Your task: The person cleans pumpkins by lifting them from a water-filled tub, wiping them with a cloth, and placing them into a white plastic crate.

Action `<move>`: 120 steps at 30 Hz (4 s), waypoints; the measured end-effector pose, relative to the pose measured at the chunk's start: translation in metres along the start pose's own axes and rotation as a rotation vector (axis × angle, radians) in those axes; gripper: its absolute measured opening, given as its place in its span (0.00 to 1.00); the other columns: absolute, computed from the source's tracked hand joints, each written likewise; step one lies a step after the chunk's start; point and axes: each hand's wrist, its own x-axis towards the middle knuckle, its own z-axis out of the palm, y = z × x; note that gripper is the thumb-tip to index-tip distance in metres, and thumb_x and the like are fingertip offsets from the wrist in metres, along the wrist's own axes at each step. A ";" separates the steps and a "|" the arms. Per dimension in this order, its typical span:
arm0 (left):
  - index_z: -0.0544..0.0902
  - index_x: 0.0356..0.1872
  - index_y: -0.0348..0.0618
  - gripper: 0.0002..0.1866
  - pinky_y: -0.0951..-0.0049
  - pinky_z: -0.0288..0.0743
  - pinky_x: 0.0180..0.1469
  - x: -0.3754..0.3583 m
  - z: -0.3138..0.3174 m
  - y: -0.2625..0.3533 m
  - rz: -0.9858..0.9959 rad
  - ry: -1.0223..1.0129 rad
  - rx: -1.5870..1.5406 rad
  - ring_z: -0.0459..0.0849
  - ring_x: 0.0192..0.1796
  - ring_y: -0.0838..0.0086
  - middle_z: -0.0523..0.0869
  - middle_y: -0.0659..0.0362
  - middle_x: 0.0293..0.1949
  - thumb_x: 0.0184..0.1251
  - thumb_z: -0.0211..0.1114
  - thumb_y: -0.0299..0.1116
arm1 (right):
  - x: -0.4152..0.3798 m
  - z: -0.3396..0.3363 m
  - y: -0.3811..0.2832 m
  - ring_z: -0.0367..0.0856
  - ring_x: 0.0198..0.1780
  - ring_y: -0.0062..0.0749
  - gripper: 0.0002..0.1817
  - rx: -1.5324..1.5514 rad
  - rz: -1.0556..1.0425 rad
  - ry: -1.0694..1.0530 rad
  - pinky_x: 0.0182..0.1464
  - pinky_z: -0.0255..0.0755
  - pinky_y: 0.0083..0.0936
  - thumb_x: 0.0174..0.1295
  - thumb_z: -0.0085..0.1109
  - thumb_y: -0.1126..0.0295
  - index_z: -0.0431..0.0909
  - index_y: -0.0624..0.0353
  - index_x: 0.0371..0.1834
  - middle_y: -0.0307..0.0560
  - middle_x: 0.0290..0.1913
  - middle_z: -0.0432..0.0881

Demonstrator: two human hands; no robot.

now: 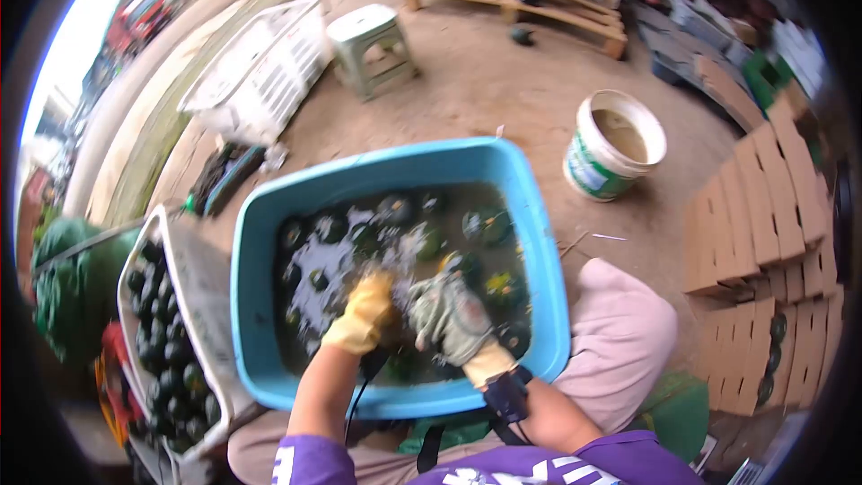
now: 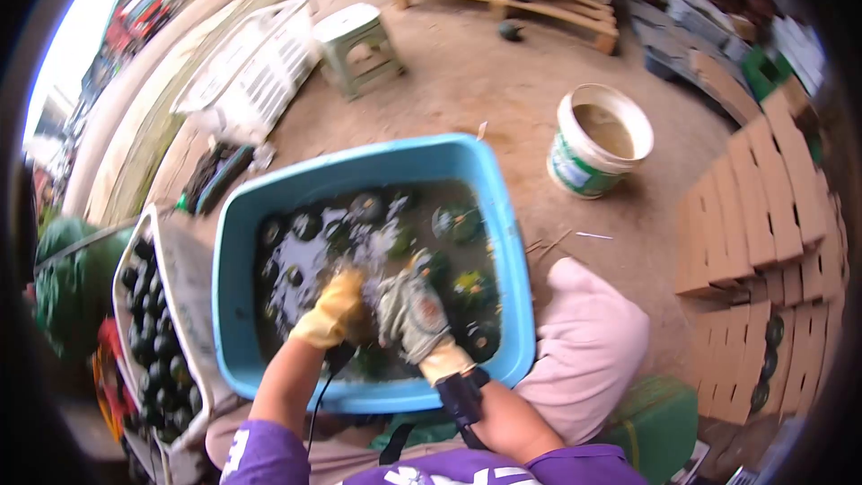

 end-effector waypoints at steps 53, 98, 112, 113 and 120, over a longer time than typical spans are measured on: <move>0.77 0.66 0.35 0.34 0.65 0.78 0.62 -0.067 -0.068 0.190 -0.299 0.222 -0.275 0.83 0.61 0.61 0.83 0.45 0.60 0.66 0.77 0.47 | -0.011 0.017 -0.017 0.83 0.41 0.54 0.22 -1.602 -0.837 -0.223 0.44 0.76 0.46 0.47 0.76 0.53 0.83 0.54 0.40 0.55 0.39 0.85; 0.87 0.48 0.43 0.35 0.53 0.80 0.48 -0.068 -0.057 0.173 -0.698 0.206 -0.255 0.90 0.40 0.48 0.92 0.51 0.35 0.84 0.39 0.62 | -0.010 -0.011 0.007 0.81 0.56 0.57 0.20 -1.808 -0.524 -0.274 0.61 0.76 0.42 0.66 0.62 0.61 0.81 0.57 0.58 0.57 0.54 0.83; 0.74 0.66 0.43 0.36 0.50 0.82 0.48 -0.211 -0.220 0.040 -0.696 0.935 0.294 0.88 0.49 0.39 0.89 0.38 0.43 0.62 0.80 0.45 | -0.001 -0.012 0.005 0.69 0.18 0.30 0.11 -0.360 0.154 0.133 0.19 0.64 0.30 0.74 0.58 0.62 0.72 0.50 0.32 0.34 0.21 0.66; 0.73 0.64 0.41 0.35 0.50 0.82 0.47 -0.208 -0.257 0.044 -0.771 1.072 0.355 0.89 0.46 0.41 0.89 0.39 0.43 0.64 0.79 0.46 | 0.012 -0.021 0.008 0.67 0.17 0.30 0.13 -0.274 0.185 0.079 0.19 0.63 0.31 0.75 0.56 0.59 0.71 0.49 0.32 0.33 0.21 0.65; 0.80 0.61 0.44 0.24 0.67 0.84 0.43 -0.088 -0.266 0.013 -0.556 0.922 -0.844 0.88 0.43 0.67 0.85 0.55 0.50 0.76 0.66 0.51 | 0.001 0.010 -0.003 0.74 0.20 0.27 0.11 -0.125 0.241 0.207 0.24 0.75 0.30 0.74 0.61 0.61 0.73 0.50 0.35 0.32 0.22 0.71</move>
